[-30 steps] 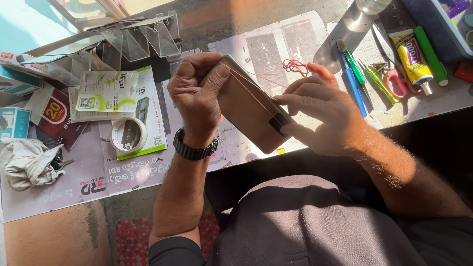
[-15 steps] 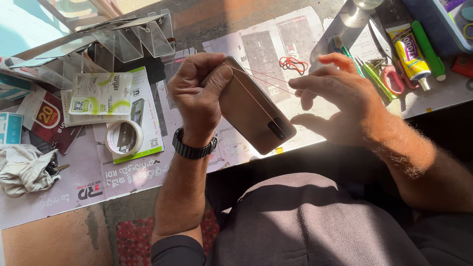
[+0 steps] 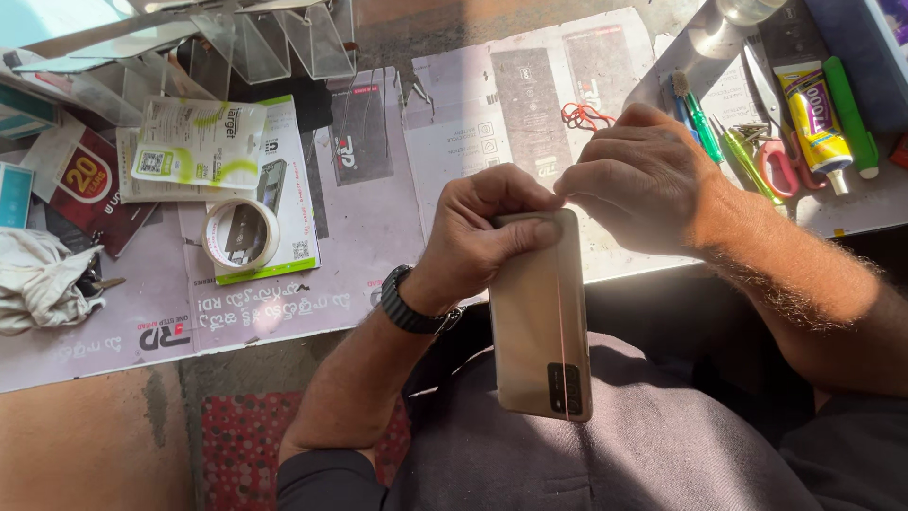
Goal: The person handles a smartphone with a cracked screen, places a new screen protector on it, and secures it using multiple rubber bands. The person repeatedly adjusts the bands to ensure the protector adheres properly.
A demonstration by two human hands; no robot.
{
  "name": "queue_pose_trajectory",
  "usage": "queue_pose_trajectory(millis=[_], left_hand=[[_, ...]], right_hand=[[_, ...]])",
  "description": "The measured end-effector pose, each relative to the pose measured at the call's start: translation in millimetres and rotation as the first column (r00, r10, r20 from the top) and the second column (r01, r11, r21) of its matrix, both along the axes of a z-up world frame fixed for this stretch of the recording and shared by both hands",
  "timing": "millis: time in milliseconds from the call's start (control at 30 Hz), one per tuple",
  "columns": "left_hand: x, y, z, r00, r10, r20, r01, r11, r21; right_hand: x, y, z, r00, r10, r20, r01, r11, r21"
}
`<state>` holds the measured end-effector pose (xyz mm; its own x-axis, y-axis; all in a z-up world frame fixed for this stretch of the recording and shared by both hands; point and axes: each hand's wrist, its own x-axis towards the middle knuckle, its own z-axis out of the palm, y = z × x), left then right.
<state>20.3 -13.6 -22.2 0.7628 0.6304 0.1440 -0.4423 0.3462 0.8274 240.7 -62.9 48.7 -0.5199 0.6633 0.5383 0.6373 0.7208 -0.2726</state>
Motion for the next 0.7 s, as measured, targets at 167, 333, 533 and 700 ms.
queue_pose_trajectory(millis=[167, 333, 533, 700], left_hand=[[-8.9, -5.7, 3.0, 0.996, -0.049, -0.07, 0.06, 0.985, 0.161], [-16.1, -9.6, 7.5, 0.989, -0.14, -0.047, 0.145, 0.98, 0.136], [-28.6, -4.9, 6.5, 0.982, -0.183, 0.035, 0.18, 0.981, 0.073], [-35.6, -3.3, 1.8, 0.968, -0.25, 0.016, 0.247, 0.963, 0.108]], right_hand=[[-1.1, 5.2, -7.6, 0.996, 0.084, -0.015, -0.085, 0.996, -0.027], [7.4, 21.2, -17.5, 0.984, 0.174, -0.038, -0.172, 0.984, 0.037], [19.0, 29.0, 4.9, 0.955, 0.11, 0.275, -0.18, 0.953, 0.245], [26.4, 46.9, 5.0, 0.936, 0.178, 0.304, -0.258, 0.934, 0.247]])
